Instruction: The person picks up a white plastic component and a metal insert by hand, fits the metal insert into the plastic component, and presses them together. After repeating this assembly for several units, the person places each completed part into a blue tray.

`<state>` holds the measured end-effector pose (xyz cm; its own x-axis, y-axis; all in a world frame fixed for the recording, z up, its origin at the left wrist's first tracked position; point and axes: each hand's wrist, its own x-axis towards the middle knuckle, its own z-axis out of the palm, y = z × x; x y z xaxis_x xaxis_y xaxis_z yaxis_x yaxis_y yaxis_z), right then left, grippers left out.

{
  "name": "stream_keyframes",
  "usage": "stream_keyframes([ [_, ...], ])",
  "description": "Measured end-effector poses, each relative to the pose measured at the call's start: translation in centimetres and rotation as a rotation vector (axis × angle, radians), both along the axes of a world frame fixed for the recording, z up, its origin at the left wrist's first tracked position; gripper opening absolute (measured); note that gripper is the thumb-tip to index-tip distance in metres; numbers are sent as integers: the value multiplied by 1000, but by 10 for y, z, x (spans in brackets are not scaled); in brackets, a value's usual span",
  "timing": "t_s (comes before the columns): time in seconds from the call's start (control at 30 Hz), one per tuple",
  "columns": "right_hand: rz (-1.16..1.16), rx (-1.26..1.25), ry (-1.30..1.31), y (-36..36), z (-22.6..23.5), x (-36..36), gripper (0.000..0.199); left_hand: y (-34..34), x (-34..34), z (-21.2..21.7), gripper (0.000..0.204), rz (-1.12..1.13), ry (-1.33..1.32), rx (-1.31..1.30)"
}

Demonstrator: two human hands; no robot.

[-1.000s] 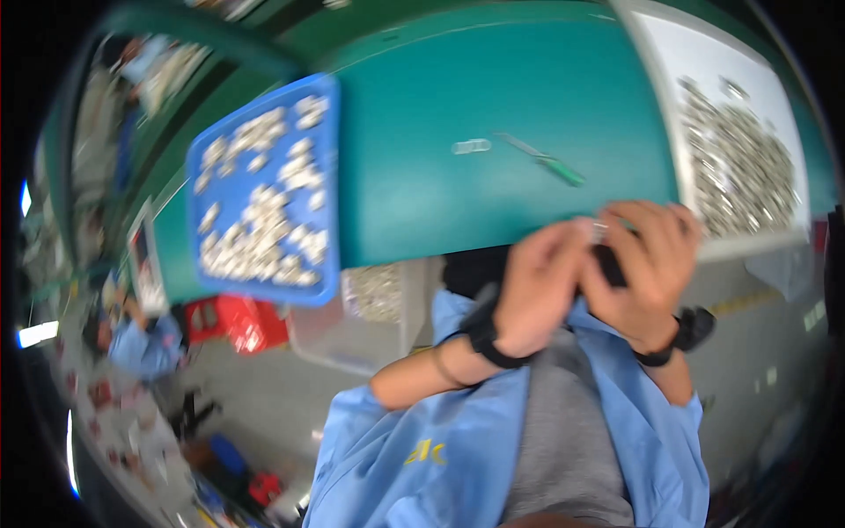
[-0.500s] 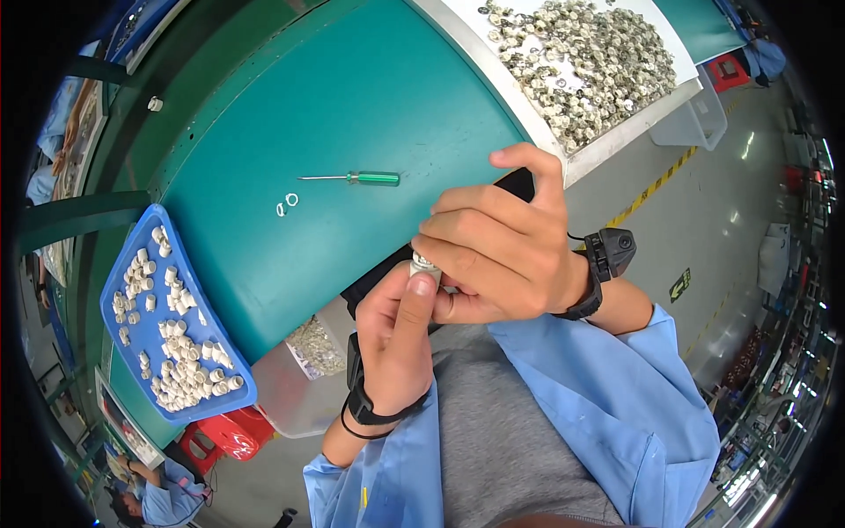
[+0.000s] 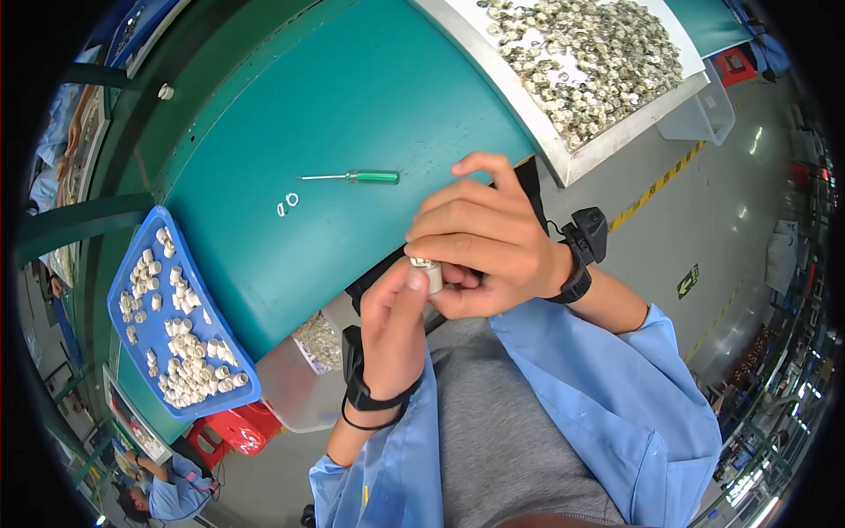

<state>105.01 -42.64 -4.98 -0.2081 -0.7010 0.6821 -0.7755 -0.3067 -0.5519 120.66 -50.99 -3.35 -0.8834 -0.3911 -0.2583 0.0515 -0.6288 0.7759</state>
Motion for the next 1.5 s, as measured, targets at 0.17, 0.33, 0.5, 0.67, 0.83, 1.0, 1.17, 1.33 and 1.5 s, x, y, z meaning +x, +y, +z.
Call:
stream_keyframes([
  [0.17,6,60,-141,5,-11,6,23,3,3,-14,31,-36,36,51],
  [0.33,-51,81,62,7,7,4,25,13,4,-8,30,34,10,3],
  [0.5,-101,78,114,10,22,8,23,19,11,-5,30,81,-54,-160],
  [0.67,-16,41,137,8,23,5,17,24,11,3,31,57,-85,-288],
  [0.83,50,-6,106,6,20,6,13,23,15,0,32,55,-44,-248],
  [1.0,44,-45,115,4,18,2,12,18,12,-2,32,37,-14,-282],
  [1.17,47,130,126,4,16,-13,26,-9,-7,1,29,-54,-126,-325],
  [1.33,-265,275,150,22,24,-82,45,-118,-68,3,23,-43,-166,-1251],
  [1.5,-742,422,242,64,3,-180,38,-256,-200,-2,30,171,-178,-1383],
])
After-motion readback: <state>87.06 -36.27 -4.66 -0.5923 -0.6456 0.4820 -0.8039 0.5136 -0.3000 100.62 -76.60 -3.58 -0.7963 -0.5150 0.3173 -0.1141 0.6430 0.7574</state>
